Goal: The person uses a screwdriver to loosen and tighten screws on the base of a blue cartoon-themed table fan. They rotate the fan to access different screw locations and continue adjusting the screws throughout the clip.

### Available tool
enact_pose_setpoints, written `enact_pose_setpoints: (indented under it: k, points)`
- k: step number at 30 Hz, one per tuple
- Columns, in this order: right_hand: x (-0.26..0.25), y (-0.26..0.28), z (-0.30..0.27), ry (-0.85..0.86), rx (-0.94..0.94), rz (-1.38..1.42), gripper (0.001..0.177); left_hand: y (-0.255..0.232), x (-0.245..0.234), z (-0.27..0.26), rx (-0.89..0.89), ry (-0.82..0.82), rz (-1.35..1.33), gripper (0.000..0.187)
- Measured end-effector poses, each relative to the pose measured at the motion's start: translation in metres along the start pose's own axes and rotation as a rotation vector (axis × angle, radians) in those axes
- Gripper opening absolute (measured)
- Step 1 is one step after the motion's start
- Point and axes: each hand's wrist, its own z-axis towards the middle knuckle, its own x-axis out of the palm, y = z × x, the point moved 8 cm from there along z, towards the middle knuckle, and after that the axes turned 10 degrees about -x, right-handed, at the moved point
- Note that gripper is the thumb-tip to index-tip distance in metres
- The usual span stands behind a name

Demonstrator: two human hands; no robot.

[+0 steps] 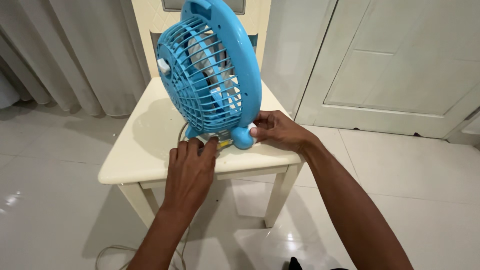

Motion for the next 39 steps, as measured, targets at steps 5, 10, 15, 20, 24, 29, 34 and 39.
enact_pose_setpoints:
  k: [5, 10, 15, 20, 24, 29, 34, 39]
  points:
    - [-0.006, -0.002, 0.000, -0.012, -0.008, -0.037, 0.052, 0.005, 0.003, -0.002, -0.023, 0.005, -0.017, 0.030]
    - [-0.007, -0.004, -0.001, -0.024, 0.001, -0.011, 0.051, 0.007, 0.004, -0.006, -0.025, -0.037, -0.046, 0.031]
    - [-0.008, -0.004, -0.004, -0.070, 0.010, -0.070, 0.051, 0.006, 0.001, -0.007, -0.024, -0.087, -0.056, 0.030]
    - [-0.011, -0.001, -0.008, -0.110, -0.004, -0.093, 0.053, 0.006, 0.002, -0.008, -0.025, -0.092, -0.033, 0.031]
    - [-0.013, 0.003, -0.013, -0.148, -0.037, -0.203, 0.054, 0.006, 0.004, -0.009, -0.030, -0.092, -0.012, 0.029]
    - [-0.018, 0.004, -0.017, -0.213, -0.043, -0.218, 0.050, 0.001, 0.002, -0.010, 0.031, -0.126, 0.075, 0.029]
    - [-0.026, -0.002, -0.018, -0.262, -0.040, -0.123, 0.047, 0.001, -0.001, -0.010, 0.074, -0.128, 0.113, 0.030]
    - [-0.032, -0.012, -0.011, -0.266, -0.112, 0.124, 0.040, 0.006, 0.001, -0.007, 0.028, -0.083, 0.035, 0.029]
